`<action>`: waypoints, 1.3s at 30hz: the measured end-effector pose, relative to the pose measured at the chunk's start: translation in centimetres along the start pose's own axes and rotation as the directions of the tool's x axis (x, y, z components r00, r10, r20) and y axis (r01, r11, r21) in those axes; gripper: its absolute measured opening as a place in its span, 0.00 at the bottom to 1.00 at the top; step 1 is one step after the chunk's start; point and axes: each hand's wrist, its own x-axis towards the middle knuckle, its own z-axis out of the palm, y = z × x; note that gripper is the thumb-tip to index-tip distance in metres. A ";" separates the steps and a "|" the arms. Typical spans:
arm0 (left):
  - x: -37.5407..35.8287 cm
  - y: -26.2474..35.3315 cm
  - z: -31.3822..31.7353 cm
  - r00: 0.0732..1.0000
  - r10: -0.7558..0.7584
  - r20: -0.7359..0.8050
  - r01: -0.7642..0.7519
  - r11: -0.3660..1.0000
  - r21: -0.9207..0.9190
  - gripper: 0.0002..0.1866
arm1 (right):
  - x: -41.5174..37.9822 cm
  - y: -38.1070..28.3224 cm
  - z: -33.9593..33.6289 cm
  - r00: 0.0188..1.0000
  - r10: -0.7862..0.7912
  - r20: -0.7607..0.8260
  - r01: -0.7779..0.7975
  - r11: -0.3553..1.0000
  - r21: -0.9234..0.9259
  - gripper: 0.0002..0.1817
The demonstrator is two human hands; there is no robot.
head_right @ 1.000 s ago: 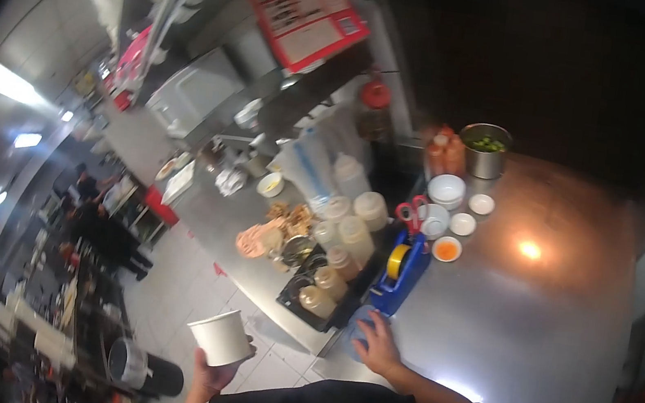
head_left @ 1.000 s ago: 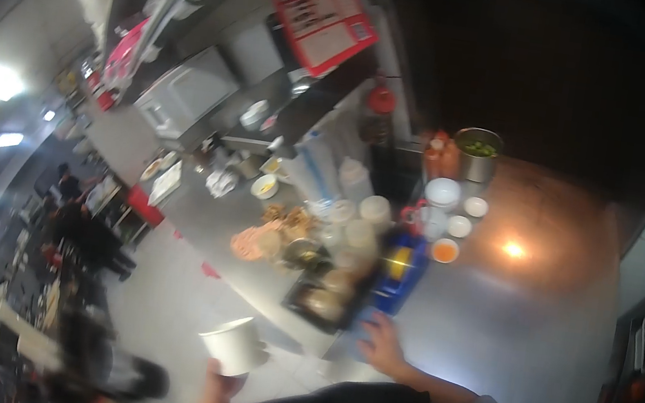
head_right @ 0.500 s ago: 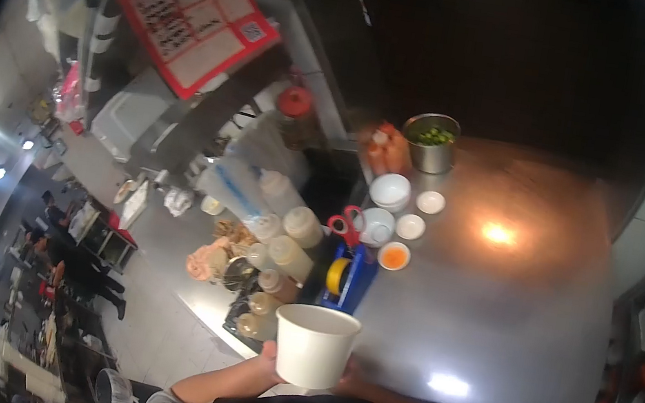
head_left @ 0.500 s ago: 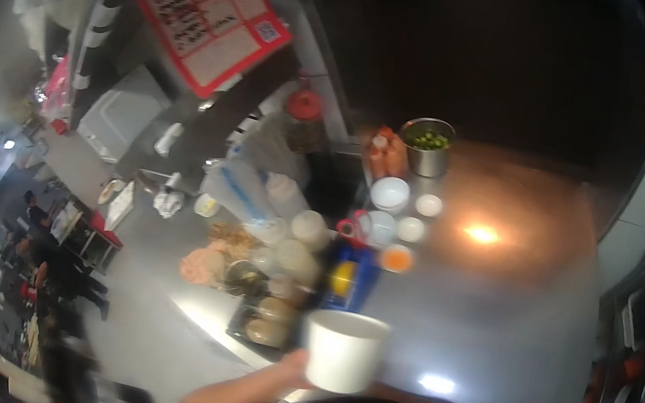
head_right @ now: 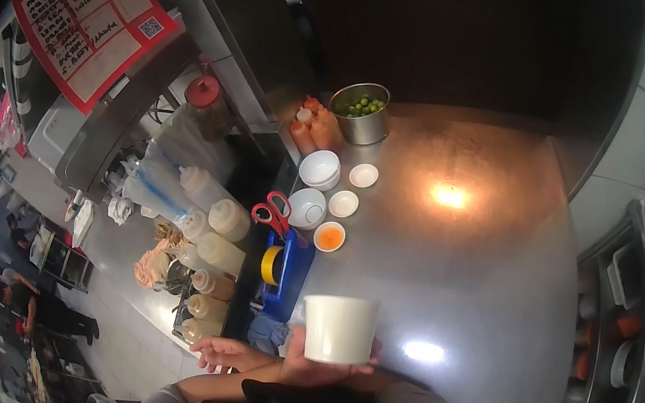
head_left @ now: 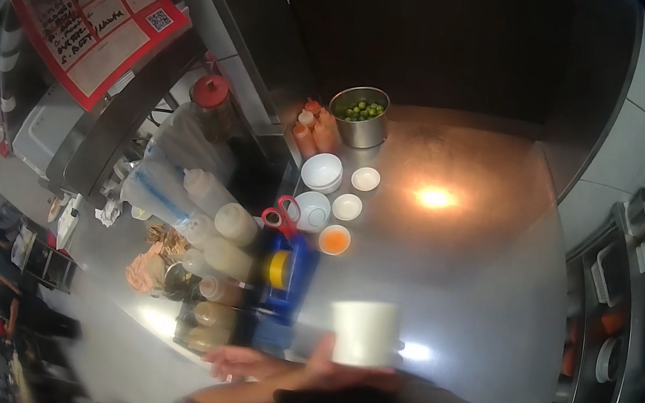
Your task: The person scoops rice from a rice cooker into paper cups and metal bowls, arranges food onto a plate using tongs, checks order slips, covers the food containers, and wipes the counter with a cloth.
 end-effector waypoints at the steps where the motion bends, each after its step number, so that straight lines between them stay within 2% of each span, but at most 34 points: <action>1: 0.1 0.1 0.3 0.998 -0.033 0.057 0.032 0.999 0.022 0.55 | -0.2 0.2 -0.3 0.999 -0.043 0.028 0.044 0.999 -0.025 0.31; 3: -0.1 0.3 1.0 0.981 -0.103 0.164 0.092 0.993 0.074 0.57 | -0.3 1.2 -1.3 0.987 -0.129 0.092 0.136 0.988 -0.069 0.36; 6: -0.4 -0.4 0.5 0.980 -0.076 0.182 0.061 0.994 0.087 0.59 | -1.4 1.5 -3.0 0.974 -0.218 0.067 0.226 0.963 -0.146 0.39; 7: -1.0 -0.4 -0.4 0.979 -0.092 0.184 0.076 0.993 0.093 0.54 | -1.7 2.0 -3.4 0.948 -0.317 -0.003 0.315 0.943 -0.105 0.37; 8: -2.0 -0.4 -2.3 0.979 -0.140 0.147 0.132 0.989 0.063 0.49 | -2.3 1.7 -3.9 0.925 -0.358 -0.131 0.327 0.922 -0.207 0.36; 9: -3.3 -0.1 -4.5 0.976 -0.193 0.106 0.192 0.981 0.014 0.45 | -3.4 1.7 -3.7 0.854 -0.369 -0.366 0.245 0.907 -0.342 0.31; 10: -4.8 0.1 -7.1 0.975 -0.220 0.039 0.222 0.974 -0.036 0.40 | -3.9 2.4 -4.3 0.732 -0.395 -0.555 0.065 0.852 -0.520 0.25; 12: -8.3 0.8 -10.6 0.969 -0.193 -0.151 0.190 0.981 -0.039 0.31 | -7.5 3.7 -7.3 0.713 -0.412 -0.568 0.181 0.890 -0.418 0.23; 13: -10.5 1.5 -10.2 0.952 -0.133 -0.277 0.145 0.989 0.025 0.34 | -9.3 4.4 -8.8 0.703 -0.421 -0.574 0.240 0.899 -0.366 0.22; 14: -12.6 2.3 -9.8 0.915 -0.068 -0.398 0.117 0.988 0.100 0.38 | -10.5 5.2 -9.7 0.670 -0.598 -0.439 0.158 0.693 -0.703 0.22; 15: -14.8 3.0 -9.5 0.860 -0.003 -0.510 0.109 0.978 0.177 0.41 | -12.0 2.6 -7.4 0.596 -0.462 -0.657 -0.300 0.631 -0.716 0.21; 16: -16.0 3.0 -8.4 0.859 0.041 -0.510 0.096 0.966 0.239 0.43 | -12.8 1.9 -6.1 0.475 -0.469 -0.744 -0.253 0.737 -0.626 0.17; 17: -17.3 3.1 -7.2 0.857 0.085 -0.508 0.083 0.951 0.299 0.44 | -14.0 2.6 -6.2 0.463 -0.586 -0.665 -0.300 0.602 -0.740 0.15; 18: -18.5 3.0 -5.8 0.816 0.096 -0.570 0.124 0.934 0.336 0.44 | -15.3 3.8 -6.3 0.459 -0.686 -0.565 -0.345 0.448 -0.825 0.13; 20: -20.9 2.5 -4.1 0.726 0.133 -0.674 0.214 0.889 0.405 0.43 | -17.5 6.1 -5.7 0.534 -0.749 -0.392 -0.388 0.195 -0.901 0.13; 21: -22.8 1.1 -6.0 0.659 0.203 -0.725 0.332 0.786 0.522 0.31 | -18.5 7.0 -5.4 0.568 -0.767 -0.299 -0.401 0.060 -0.914 0.13; 23: -26.5 -0.6 -10.7 0.565 0.336 -0.754 0.447 0.644 0.621 0.21 | -21.1 7.4 -2.9 0.612 -0.745 -0.267 -0.470 -0.071 -0.880 0.13; 24: -28.3 -0.9 -12.6 0.533 0.378 -0.757 0.443 0.638 0.630 0.21 | -22.3 7.9 -1.5 0.629 -0.732 -0.263 -0.506 -0.129 -0.853 0.14; 27: -32.2 -2.1 -16.7 0.439 0.481 -0.759 0.412 0.643 0.646 0.21 | -25.7 10.0 1.6 0.579 -0.711 -0.400 -0.676 -0.145 -0.722 0.15; 28: -32.8 -2.3 -17.0 0.425 0.493 -0.759 0.406 0.646 0.647 0.21 | -25.6 9.7 2.4 0.569 -0.725 -0.388 -0.665 -0.129 -0.736 0.16; 30: -32.7 -1.8 -16.5 0.446 0.486 -0.752 0.398 0.645 0.653 0.21 | -24.5 8.1 3.4 0.540 -0.755 -0.373 -0.648 -0.090 -0.756 0.18; 31: -31.8 -1.2 -15.8 0.474 0.477 -0.740 0.383 0.646 0.661 0.21 | -24.3 7.7 3.7 0.561 -0.741 -0.369 -0.629 -0.091 -0.772 0.18; 34: -26.6 0.5 -12.9 0.623 0.421 -0.659 0.295 0.653 0.697 0.22 | -24.4 8.4 4.7 0.539 -0.745 -0.393 -0.659 -0.083 -0.748 0.19; 35: -24.2 0.5 -11.5 0.681 0.391 -0.619 0.257 0.664 0.702 0.23 | -24.5 8.8 4.6 0.539 -0.769 -0.342 -0.642 -0.113 -0.759 0.19; 38: -18.8 -1.3 -6.6 0.845 0.221 -0.487 0.186 0.733 0.654 0.24 | -24.2 10.6 4.7 0.516 -0.786 -0.342 -0.709 -0.168 -0.684 0.18; 39: -17.7 -2.1 -4.6 0.884 0.145 -0.445 0.189 0.760 0.622 0.25 | -24.0 10.9 4.7 0.498 -0.762 -0.414 -0.753 -0.144 -0.642 0.18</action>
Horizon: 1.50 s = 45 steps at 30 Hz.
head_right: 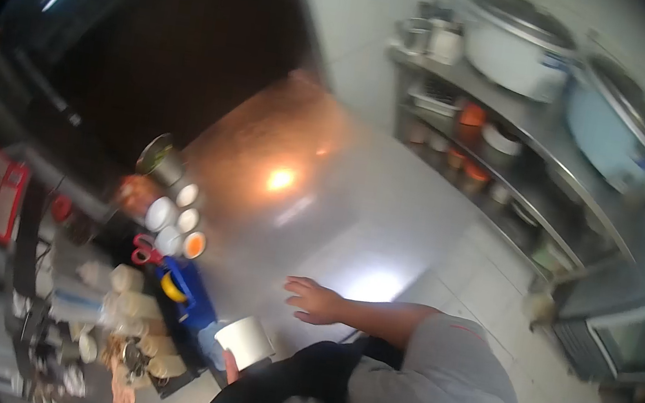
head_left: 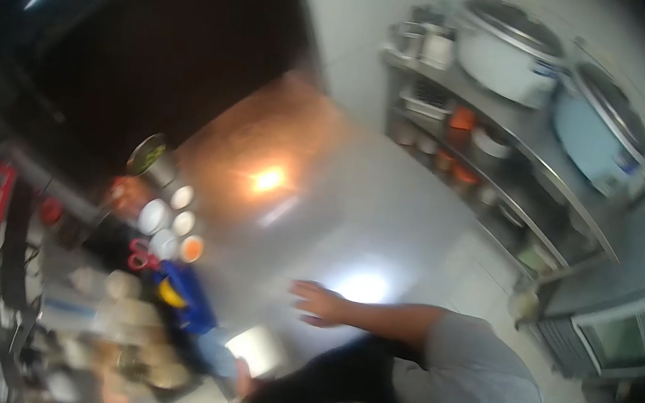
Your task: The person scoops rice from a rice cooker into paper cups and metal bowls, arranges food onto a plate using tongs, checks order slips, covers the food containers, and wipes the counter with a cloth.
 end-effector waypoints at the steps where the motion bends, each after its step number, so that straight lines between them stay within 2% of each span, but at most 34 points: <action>1: -0.2 0.6 2.1 0.996 -0.026 0.084 0.028 0.999 -0.030 0.25 | -0.1 -0.6 0.1 0.999 0.033 -0.013 -0.033 0.999 -0.017 0.18; 4: -0.2 1.6 7.1 0.965 -0.049 0.258 0.060 0.998 -0.034 0.27 | -1.8 -1.7 -1.0 0.987 0.134 -0.084 -0.135 0.991 -0.009 0.20; 7: 3.0 -2.5 6.9 0.966 0.087 0.243 -0.145 0.962 0.233 0.28 | -5.5 -3.3 -5.6 0.980 0.145 -0.135 -0.152 0.988 -0.042 0.21; 8: 4.1 -4.3 6.6 0.963 0.097 0.253 -0.163 0.953 0.256 0.27 | -7.6 -3.8 -7.5 0.977 0.158 -0.141 -0.166 0.985 -0.044 0.22; 9: 4.4 -4.9 7.3 0.964 0.032 0.266 -0.117 0.943 0.310 0.26 | -9.9 -4.1 -8.9 0.974 0.174 -0.143 -0.182 0.982 -0.043 0.22; 10: 4.6 -5.5 8.2 0.962 -0.032 0.272 -0.072 0.928 0.366 0.25 | -12.9 -3.1 -9.2 0.951 0.215 -0.223 -0.234 0.970 -0.060 0.21; 11: 5.5 -6.7 9.4 0.963 -0.025 0.270 -0.086 0.916 0.392 0.24 | -15.7 -1.6 -10.2 0.939 0.340 -0.059 -0.344 0.936 -0.076 0.20; 13: 7.2 -9.1 11.8 0.964 -0.010 0.266 -0.113 0.888 0.445 0.23 | -22.2 0.8 -12.3 0.841 0.531 0.104 -0.524 0.847 -0.085 0.18; 16: 9.0 -11.4 18.8 0.935 0.219 0.280 -0.340 0.777 0.529 0.24 | -29.4 0.3 -19.8 0.626 0.764 0.157 -0.780 0.617 0.108 0.17; 17: 8.7 -11.5 22.0 0.914 0.300 0.273 -0.404 0.732 0.548 0.24 | -31.0 -0.2 -23.0 0.632 0.770 0.094 -0.775 0.629 0.060 0.16; 19: 7.4 -11.2 28.3 0.902 0.303 0.306 -0.423 0.760 0.493 0.25 | -33.1 0.1 -29.4 0.662 0.749 -0.017 -0.749 0.661 -0.046 0.16; 21: 3.4 -6.4 35.8 0.897 0.157 0.414 -0.312 0.888 0.337 0.27 | -35.1 3.0 -35.0 0.696 0.697 -0.173 -0.718 0.679 -0.150 0.16; 22: 5.0 -9.0 36.5 0.907 0.195 0.374 -0.314 0.904 0.289 0.27 | -34.8 3.8 -38.6 0.694 0.692 -0.198 -0.720 0.663 -0.203 0.16; 23: 4.7 -9.4 37.9 0.927 0.125 0.354 -0.219 0.946 0.239 0.26 | -33.8 4.1 -42.8 0.692 0.686 -0.225 -0.722 0.644 -0.253 0.17; 25: 4.5 -9.6 40.9 0.941 -0.019 0.338 -0.027 0.991 0.130 0.25 | -31.5 4.7 -50.9 0.670 0.719 -0.186 -0.740 0.628 -0.241 0.18; 26: 4.6 -9.5 42.3 0.935 -0.090 0.343 0.068 0.995 0.073 0.24 | -30.6 5.4 -54.2 0.681 0.704 -0.201 -0.730 0.631 -0.264 0.22; 27: 4.7 -9.3 43.8 0.930 -0.076 0.359 0.025 0.989 0.142 0.24 | -29.7 6.5 -57.2 0.692 0.688 -0.217 -0.719 0.633 -0.287 0.25; 29: 5.4 -9.0 46.9 0.915 -0.048 0.401 -0.051 0.971 0.233 0.25 | -27.6 9.3 -62.7 0.651 0.711 -0.267 -0.749 0.545 -0.376 0.34; 31: 7.0 -9.8 49.9 0.900 -0.027 0.434 -0.089 0.966 0.243 0.26 | -25.3 14.0 -68.6 0.712 0.648 -0.270 -0.684 0.553 -0.476 0.40; 35: 11.3 -11.3 56.0 0.879 -0.001 0.477 -0.144 0.953 0.267 0.28 | -20.0 22.6 -78.6 0.666 0.631 -0.398 -0.731 0.447 -0.515 0.45; 38: 14.6 -11.6 59.5 0.874 0.003 0.485 -0.162 0.944 0.286 0.30 | -17.8 29.2 -83.9 0.568 0.581 -0.583 -0.821 0.347 -0.453 0.49; 41: 17.0 -11.7 62.3 0.877 0.013 0.481 -0.182 0.934 0.307 0.31 | -16.7 34.3 -87.2 0.461 0.585 -0.667 -0.886 0.342 -0.313 0.51; 42: 17.6 -11.5 63.1 0.878 0.018 0.478 -0.189 0.931 0.313 0.32 | -16.5 36.0 -88.1 0.445 0.590 -0.674 -0.895 0.329 -0.303 0.52; 45: 18.9 -11.2 64.4 0.896 0.042 0.443 -0.207 0.921 0.331 0.34 | -16.0 42.4 -92.1 0.476 0.563 -0.676 -0.879 0.313 -0.358 0.51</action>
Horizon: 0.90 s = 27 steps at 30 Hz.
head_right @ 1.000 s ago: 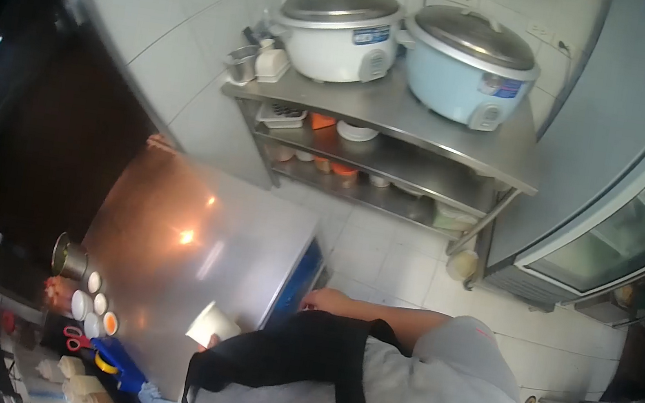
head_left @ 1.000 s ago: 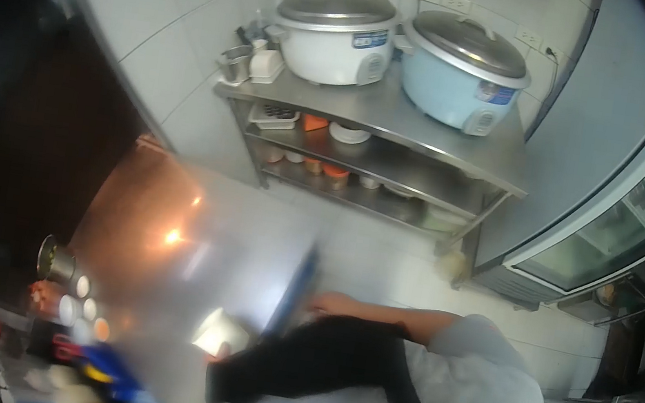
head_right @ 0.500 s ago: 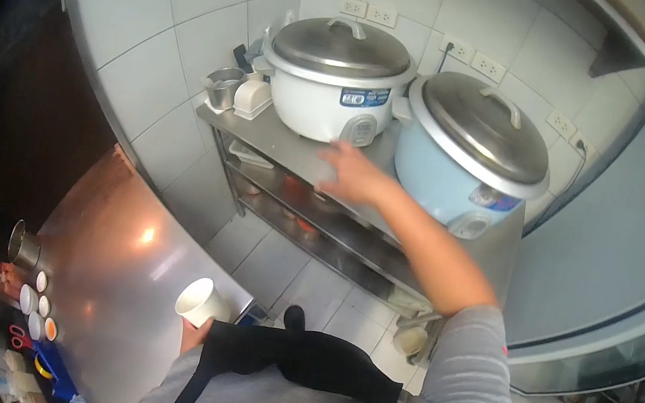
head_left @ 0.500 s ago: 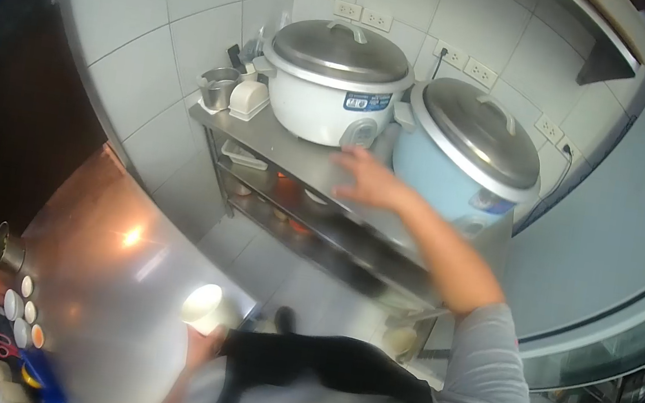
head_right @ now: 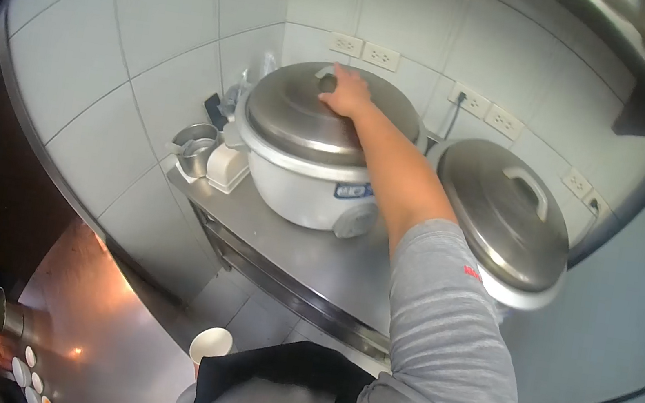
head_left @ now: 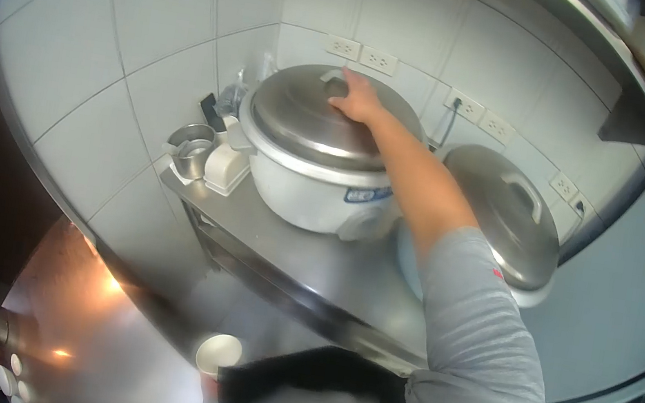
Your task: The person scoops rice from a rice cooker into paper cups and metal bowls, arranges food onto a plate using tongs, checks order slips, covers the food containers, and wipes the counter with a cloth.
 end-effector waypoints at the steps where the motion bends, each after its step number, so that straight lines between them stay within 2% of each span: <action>1: 0.5 0.2 -0.3 1.000 0.006 -0.023 -0.006 1.000 0.004 0.34 | 1.4 0.6 0.6 0.997 0.041 -0.073 -0.040 0.999 0.018 0.46; 3: 0.7 0.0 0.2 0.997 0.004 -0.072 -0.003 1.000 0.020 0.35 | 4.5 1.6 1.1 0.994 0.077 -0.073 -0.082 0.995 -0.061 0.36; 6: 1.1 0.2 0.3 0.988 0.039 -0.149 -0.032 0.998 0.048 0.37 | 5.4 1.1 -0.5 1.000 -0.013 -0.022 0.012 0.999 -0.052 0.27; 8: 1.3 0.7 1.0 0.982 0.074 -0.175 -0.061 0.995 0.078 0.38 | 6.2 3.3 -1.4 0.961 -0.151 -0.232 0.128 0.986 -0.111 0.23; 10: 1.9 1.5 2.0 0.976 0.119 -0.181 -0.104 0.990 0.090 0.39 | 4.2 2.5 -8.2 0.968 0.050 -0.246 -0.033 0.997 0.073 0.24; 12: 2.8 2.6 3.1 0.976 0.134 -0.169 -0.125 0.990 0.058 0.40 | 4.8 7.1 -13.9 0.957 0.044 -0.286 0.017 0.978 0.208 0.24; 13: 3.6 3.0 3.6 0.982 0.120 -0.148 -0.126 0.991 -0.033 0.39 | 2.5 7.3 -17.3 0.956 0.072 -0.285 -0.004 0.972 0.233 0.26; 14: 4.1 4.0 3.9 0.993 0.054 -0.109 -0.057 0.998 -0.031 0.40 | 1.3 9.2 -20.1 0.961 0.001 -0.276 0.059 0.977 0.207 0.25; 15: 5.0 4.1 4.5 0.991 0.072 -0.116 -0.077 0.996 -0.039 0.39 | -0.8 11.3 -22.7 0.980 -0.028 -0.199 0.080 0.964 0.253 0.26; 17: 6.9 4.8 5.7 0.988 0.120 -0.101 -0.125 0.991 -0.043 0.39 | -4.7 15.6 -26.3 0.994 -0.008 -0.107 0.023 0.990 0.139 0.28; 19: 8.4 5.9 6.8 0.982 0.175 -0.071 -0.178 0.983 -0.046 0.40 | -9.3 18.3 -27.4 0.988 0.122 -0.100 -0.118 0.992 0.044 0.29; 21: 10.2 5.6 7.4 0.977 0.204 -0.055 -0.205 0.979 -0.013 0.41 | -12.1 22.9 -28.4 0.982 0.177 0.063 -0.178 0.984 0.011 0.29; 22: 11.0 5.5 7.4 0.974 0.218 -0.060 -0.218 0.976 0.005 0.42 | -13.5 21.7 -28.5 0.943 0.313 0.116 -0.314 0.950 -0.010 0.26; 23: 11.8 5.7 7.5 0.972 0.235 -0.023 -0.235 0.972 0.002 0.43 | -13.9 26.1 -28.1 0.986 0.135 0.096 -0.138 0.990 0.033 0.27; 24: 12.5 6.0 7.6 0.970 0.242 -0.007 -0.242 0.970 -0.017 0.44 | -14.1 28.4 -27.4 0.982 0.168 0.083 -0.173 0.984 0.051 0.27; 25: 13.2 6.1 7.5 0.970 0.242 -0.001 -0.242 0.970 -0.033 0.44 | -14.4 26.4 -27.5 0.907 0.380 0.182 -0.387 0.922 0.004 0.28; 27: 14.5 5.9 6.7 0.967 0.255 -0.001 -0.255 0.966 -0.039 0.46 | -13.7 27.2 -27.0 0.867 0.446 0.220 -0.451 0.892 -0.029 0.29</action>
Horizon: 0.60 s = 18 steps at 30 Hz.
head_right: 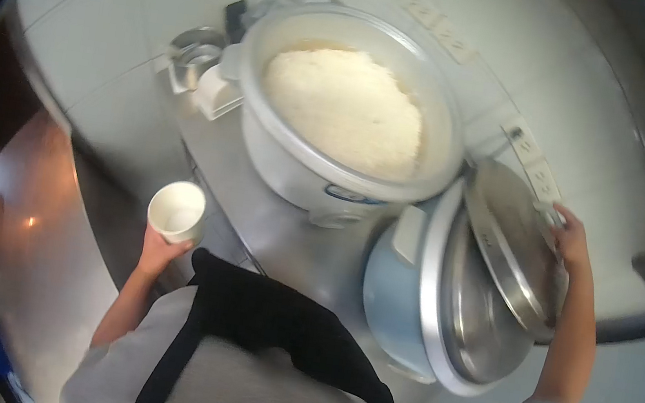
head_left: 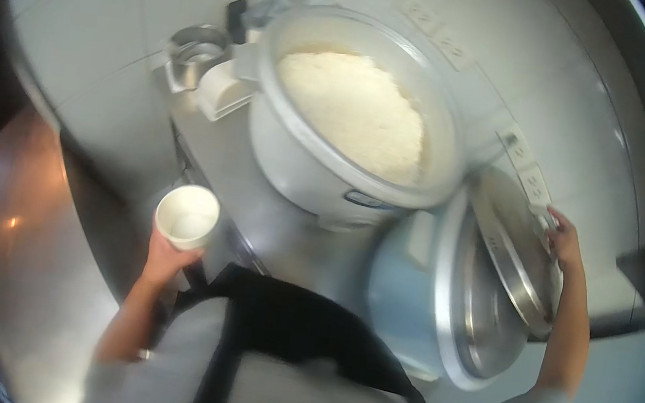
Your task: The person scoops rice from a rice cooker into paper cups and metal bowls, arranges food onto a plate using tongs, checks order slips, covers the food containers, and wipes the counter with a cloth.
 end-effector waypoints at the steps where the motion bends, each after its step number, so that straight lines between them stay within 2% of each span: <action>1: 0.7 -0.3 -0.7 1.000 0.016 0.000 -0.016 1.000 0.012 0.47 | 0.8 0.3 0.1 1.000 0.009 0.028 -0.010 1.000 0.029 0.30; 2: 1.3 0.4 -1.2 1.000 0.003 -0.020 -0.003 1.000 -0.010 0.48 | 1.3 0.5 0.4 0.998 0.027 0.052 -0.031 0.998 0.058 0.31; 5: 3.2 1.6 -3.6 0.996 0.010 -0.089 -0.005 0.999 0.054 0.47 | 3.2 -0.5 1.8 0.970 0.220 0.108 -0.219 0.976 -0.024 0.33; 8: 4.7 0.4 -7.0 0.989 -0.041 -0.140 0.039 0.999 -0.017 0.48 | 6.1 -0.8 1.3 0.931 0.333 0.148 -0.237 0.863 -0.447 0.30; 9: 5.2 0.2 -8.0 0.986 -0.052 -0.157 0.047 0.998 -0.035 0.48 | 8.4 -1.1 0.6 0.950 0.241 0.197 -0.069 0.780 -0.622 0.30; 11: 6.2 -0.3 -9.7 0.981 -0.061 -0.183 0.050 0.997 -0.067 0.48 | 13.2 -3.0 -0.2 0.938 0.092 0.336 0.256 0.471 -0.844 0.29; 12: 6.7 -0.4 -10.6 0.979 -0.067 -0.192 0.052 0.995 -0.081 0.48 | 13.7 -8.8 1.9 0.972 -0.095 0.213 0.233 0.444 -0.865 0.29; 13: 7.2 -0.3 -11.4 0.978 -0.078 -0.195 0.058 0.993 -0.106 0.48 | 12.6 -17.3 4.9 0.923 -0.336 0.190 0.349 0.517 -0.782 0.26; 14: 7.7 -0.1 -11.8 0.976 -0.087 -0.198 0.063 0.990 -0.129 0.49 | 10.9 -25.4 8.8 0.804 -0.572 0.161 0.488 0.480 -0.730 0.21; 15: 8.1 0.1 -12.5 0.976 -0.097 -0.197 0.068 0.986 -0.151 0.49 | 8.7 -34.0 12.7 0.737 -0.641 0.214 0.613 0.502 -0.610 0.20; 16: 8.2 -0.1 -13.2 0.975 -0.079 -0.208 0.053 0.991 -0.125 0.48 | 6.9 -40.1 16.8 0.594 -0.774 0.218 0.753 0.440 -0.489 0.18; 17: 8.4 -0.4 -14.0 0.974 -0.059 -0.220 0.038 0.994 -0.101 0.47 | 5.5 -45.3 20.8 0.498 -0.830 0.249 0.828 0.370 -0.421 0.18; 18: 8.5 -0.5 -14.9 0.972 -0.038 -0.232 0.021 0.997 -0.076 0.47 | 4.3 -49.7 24.8 0.387 -0.874 0.293 0.911 0.314 -0.267 0.18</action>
